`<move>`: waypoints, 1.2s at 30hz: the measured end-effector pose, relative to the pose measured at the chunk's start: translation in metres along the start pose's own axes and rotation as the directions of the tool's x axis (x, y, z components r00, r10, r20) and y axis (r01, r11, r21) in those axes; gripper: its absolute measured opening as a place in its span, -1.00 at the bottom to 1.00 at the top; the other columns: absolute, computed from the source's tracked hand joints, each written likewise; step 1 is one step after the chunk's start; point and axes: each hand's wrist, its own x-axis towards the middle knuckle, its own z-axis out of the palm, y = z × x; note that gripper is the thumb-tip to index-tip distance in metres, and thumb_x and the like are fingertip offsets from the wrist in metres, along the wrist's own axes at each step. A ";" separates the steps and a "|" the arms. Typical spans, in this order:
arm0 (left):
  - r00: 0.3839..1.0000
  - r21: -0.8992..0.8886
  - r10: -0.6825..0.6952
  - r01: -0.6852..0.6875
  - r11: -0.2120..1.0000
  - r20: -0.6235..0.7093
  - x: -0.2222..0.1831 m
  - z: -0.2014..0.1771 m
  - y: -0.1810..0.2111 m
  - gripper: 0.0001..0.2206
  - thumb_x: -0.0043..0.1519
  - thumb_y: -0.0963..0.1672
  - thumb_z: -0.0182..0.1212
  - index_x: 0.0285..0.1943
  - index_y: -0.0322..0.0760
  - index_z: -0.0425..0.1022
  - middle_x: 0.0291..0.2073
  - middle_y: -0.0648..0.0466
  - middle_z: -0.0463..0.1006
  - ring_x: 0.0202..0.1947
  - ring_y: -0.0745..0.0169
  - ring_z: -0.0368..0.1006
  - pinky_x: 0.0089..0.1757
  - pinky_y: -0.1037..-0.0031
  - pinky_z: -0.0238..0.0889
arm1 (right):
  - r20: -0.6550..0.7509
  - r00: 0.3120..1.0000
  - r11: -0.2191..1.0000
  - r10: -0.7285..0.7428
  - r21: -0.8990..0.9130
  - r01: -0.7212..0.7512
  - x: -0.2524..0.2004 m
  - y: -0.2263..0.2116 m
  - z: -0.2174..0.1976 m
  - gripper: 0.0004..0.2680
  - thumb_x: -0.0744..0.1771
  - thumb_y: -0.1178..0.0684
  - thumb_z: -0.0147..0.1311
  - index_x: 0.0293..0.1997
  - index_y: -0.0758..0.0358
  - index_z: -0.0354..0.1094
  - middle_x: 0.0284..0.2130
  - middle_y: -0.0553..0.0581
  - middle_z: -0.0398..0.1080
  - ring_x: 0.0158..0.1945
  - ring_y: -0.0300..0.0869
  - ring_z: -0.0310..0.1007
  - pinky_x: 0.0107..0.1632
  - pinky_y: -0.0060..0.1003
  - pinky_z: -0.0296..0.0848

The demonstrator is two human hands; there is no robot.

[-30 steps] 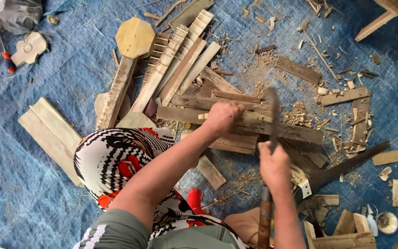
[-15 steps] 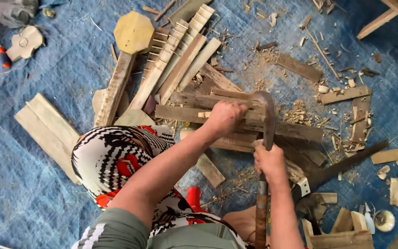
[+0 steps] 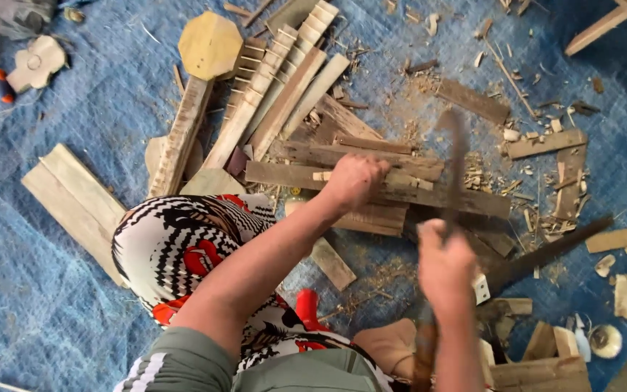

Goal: Using a curved hand blade to shave and cut pieces of wood while sitting on a tarp.

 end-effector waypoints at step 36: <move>0.999 -0.090 0.036 -0.033 0.995 0.032 -0.003 -0.022 0.008 -0.78 0.06 0.06 0.28 -0.35 0.02 0.39 -0.51 0.21 0.47 -0.45 0.08 0.54 -0.36 0.26 0.37 | 0.392 0.827 0.711 -0.404 0.703 0.015 0.102 0.075 0.059 -0.91 0.41 0.10 0.00 -0.19 0.24 0.40 -0.81 -0.03 0.04 -0.89 -0.30 0.02 -0.83 -0.41 -0.01</move>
